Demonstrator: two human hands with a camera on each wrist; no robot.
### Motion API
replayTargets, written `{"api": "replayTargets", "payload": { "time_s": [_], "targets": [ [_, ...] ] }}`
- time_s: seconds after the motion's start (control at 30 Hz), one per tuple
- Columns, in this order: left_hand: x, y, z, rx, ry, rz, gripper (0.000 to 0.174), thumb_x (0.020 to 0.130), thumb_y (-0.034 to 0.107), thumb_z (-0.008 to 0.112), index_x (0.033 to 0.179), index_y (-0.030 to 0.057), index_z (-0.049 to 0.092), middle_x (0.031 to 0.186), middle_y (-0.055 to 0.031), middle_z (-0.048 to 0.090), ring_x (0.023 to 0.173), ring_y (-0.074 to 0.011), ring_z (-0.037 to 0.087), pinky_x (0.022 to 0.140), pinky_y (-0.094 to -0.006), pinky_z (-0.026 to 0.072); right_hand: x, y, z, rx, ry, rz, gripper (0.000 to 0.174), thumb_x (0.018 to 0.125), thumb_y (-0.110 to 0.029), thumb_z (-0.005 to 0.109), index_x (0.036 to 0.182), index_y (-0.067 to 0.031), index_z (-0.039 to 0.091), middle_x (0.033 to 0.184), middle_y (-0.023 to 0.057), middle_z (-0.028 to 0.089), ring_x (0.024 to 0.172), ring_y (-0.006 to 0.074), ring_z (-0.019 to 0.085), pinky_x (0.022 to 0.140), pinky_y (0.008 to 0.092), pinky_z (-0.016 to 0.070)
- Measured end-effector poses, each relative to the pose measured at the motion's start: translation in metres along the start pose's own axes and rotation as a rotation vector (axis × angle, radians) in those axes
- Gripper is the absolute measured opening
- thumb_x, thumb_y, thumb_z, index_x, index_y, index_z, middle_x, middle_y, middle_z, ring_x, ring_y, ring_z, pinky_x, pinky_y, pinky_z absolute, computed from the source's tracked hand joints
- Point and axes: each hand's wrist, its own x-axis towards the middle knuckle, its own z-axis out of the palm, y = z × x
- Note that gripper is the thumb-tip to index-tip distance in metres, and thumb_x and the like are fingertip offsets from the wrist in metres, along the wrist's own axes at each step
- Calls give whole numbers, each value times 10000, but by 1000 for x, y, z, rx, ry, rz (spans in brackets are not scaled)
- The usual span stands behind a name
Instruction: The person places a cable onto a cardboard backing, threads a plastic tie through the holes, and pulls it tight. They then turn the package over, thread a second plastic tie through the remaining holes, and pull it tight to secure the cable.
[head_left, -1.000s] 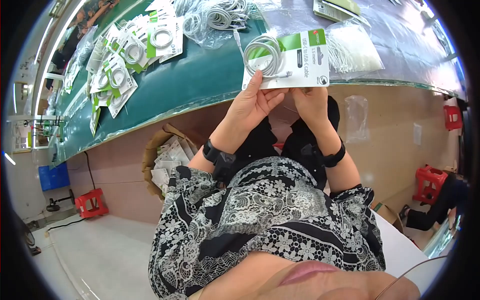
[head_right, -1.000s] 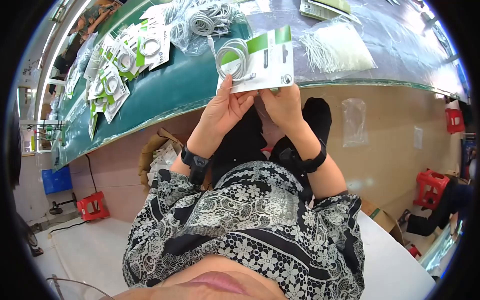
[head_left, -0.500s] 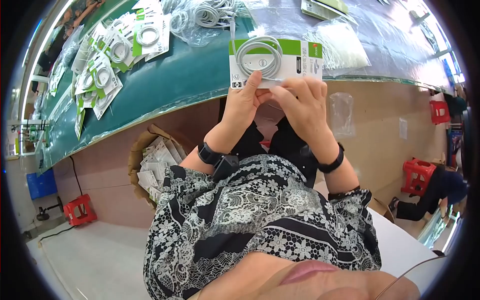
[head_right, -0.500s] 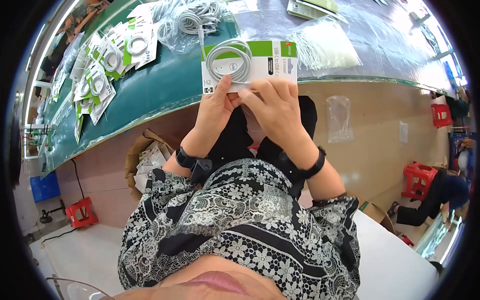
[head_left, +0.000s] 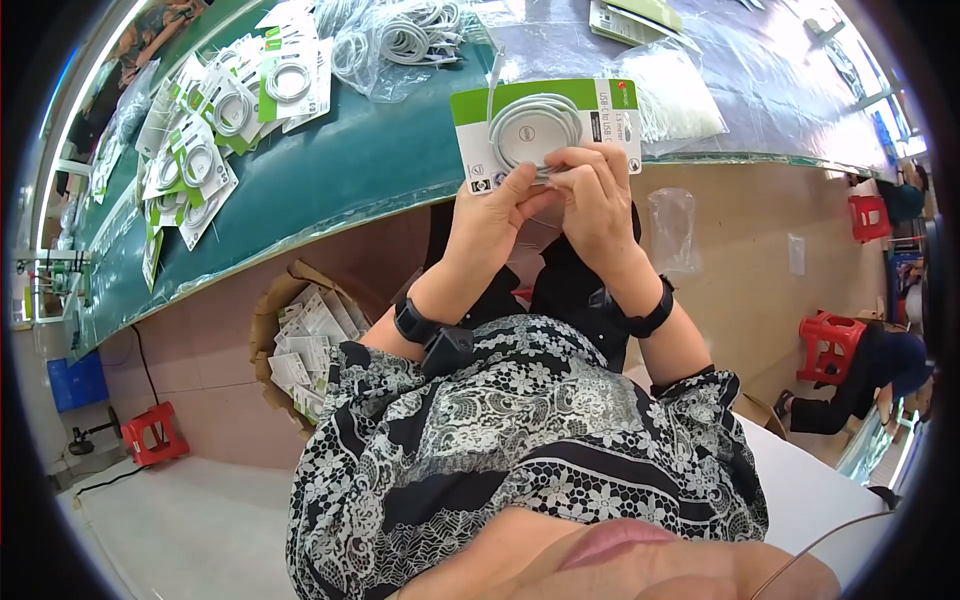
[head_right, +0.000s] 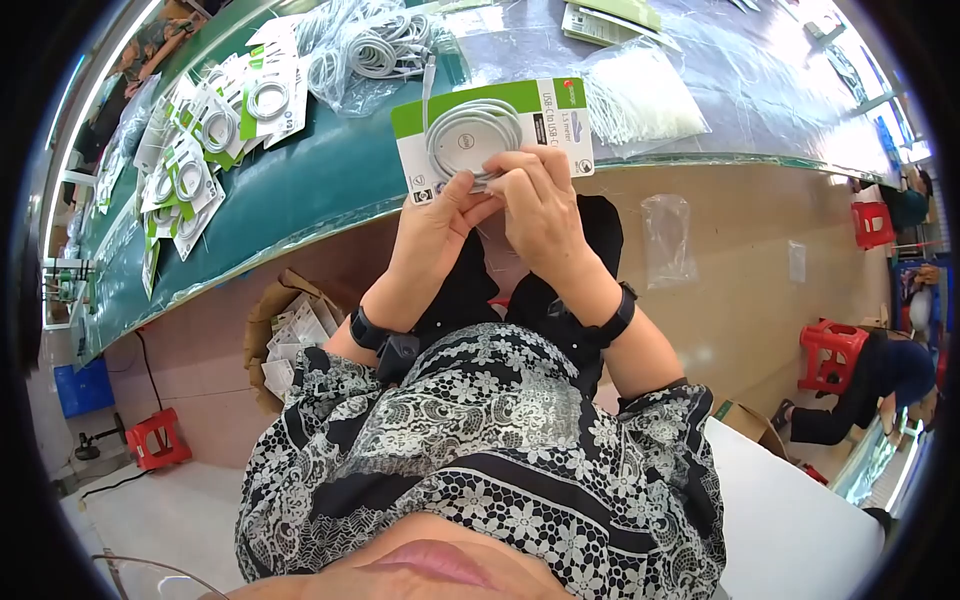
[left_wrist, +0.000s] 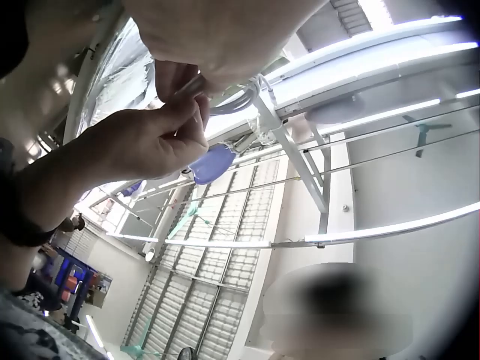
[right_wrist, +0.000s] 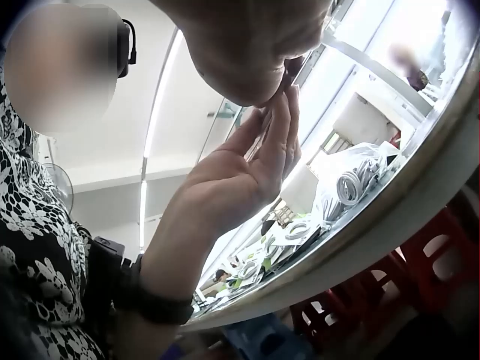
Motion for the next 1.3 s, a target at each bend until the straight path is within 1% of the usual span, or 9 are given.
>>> {"api": "replayTargets", "payload": {
  "time_s": [0.2, 0.3, 0.43, 0.6, 0.87, 0.97, 1.0, 1.1, 1.3],
  "targets": [
    [-5, -10, -1, 453, 57, 339, 233, 859, 29, 651, 1082, -21, 606, 1083, -128, 632, 921, -249, 661, 793, -321, 557, -7, -4, 1, 54, 99, 41, 156, 740, 32, 645, 830, -62, 560, 998, 88, 627, 921, 296, 545, 803, 367, 444],
    [-7, 3, 0, 1094, -61, 746, 281, 761, 8, 706, 1035, -8, 645, 1054, -157, 636, 938, -294, 662, 797, -318, 552, -9, -3, -2, 6, 113, 37, 184, 727, 11, 628, 904, -24, 593, 1003, 114, 610, 914, 297, 536, 786, 385, 452],
    [2, 20, 13, 1100, -334, 1169, 355, 709, 13, 710, 1060, 13, 652, 1062, -181, 624, 975, -323, 655, 800, -329, 558, -15, 0, 1, -78, 197, -80, 317, 811, -180, 692, 1076, -40, 586, 1113, 138, 594, 984, 289, 551, 838, 396, 454],
    [3, 32, 14, 1174, -381, 1214, 353, 728, 17, 698, 1077, 13, 649, 1098, -180, 615, 1014, -325, 646, 816, -347, 558, -6, -15, -6, -87, 229, -142, 272, 750, -70, 674, 1003, -2, 598, 1054, 153, 602, 971, 351, 565, 806, 439, 471],
    [1, 47, 23, 1228, -513, 1294, 377, 711, 3, 713, 1080, -6, 637, 1127, -200, 598, 1028, -349, 636, 826, -359, 558, -26, -26, -8, 808, 37, 684, 377, 838, -118, 641, 1177, 21, 550, 1169, 158, 572, 1130, 317, 546, 922, 405, 471],
    [-1, 39, 30, 1044, -456, 1265, 358, 722, -2, 715, 1070, -10, 633, 1135, -221, 588, 1042, -344, 630, 838, -355, 556, -14, -51, -30, 1797, 275, 1128, 444, 895, -120, 593, 1300, 12, 469, 1310, 149, 487, 1215, 258, 496, 956, 352, 461],
    [-3, 37, 32, 1045, -465, 1265, 358, 722, -2, 715, 1070, -10, 633, 1135, -221, 588, 1042, -344, 630, 838, -355, 556, -16, -54, -33, 1799, 283, 1124, 444, 895, -120, 593, 1300, 12, 469, 1310, 149, 487, 1215, 258, 496, 956, 352, 461],
    [-11, 33, 37, 968, -409, 1170, 336, 732, -6, 715, 1057, -13, 631, 1140, -237, 580, 1046, -342, 626, 856, -355, 552, -25, -60, -45, 1181, -321, 727, 503, 936, -120, 535, 1397, -23, 360, 1403, 149, 393, 1312, 264, 396, 1048, 358, 384],
    [-11, 27, 33, 938, -474, 1183, 352, 721, -4, 720, 1063, -6, 635, 1142, -230, 580, 1046, -338, 625, 862, -357, 549, -21, -69, -55, 946, -292, 650, 393, 991, -161, 433, 1344, 9, 403, 1320, 143, 508, 1199, 235, 515, 1007, 391, 421]
  ]
}}
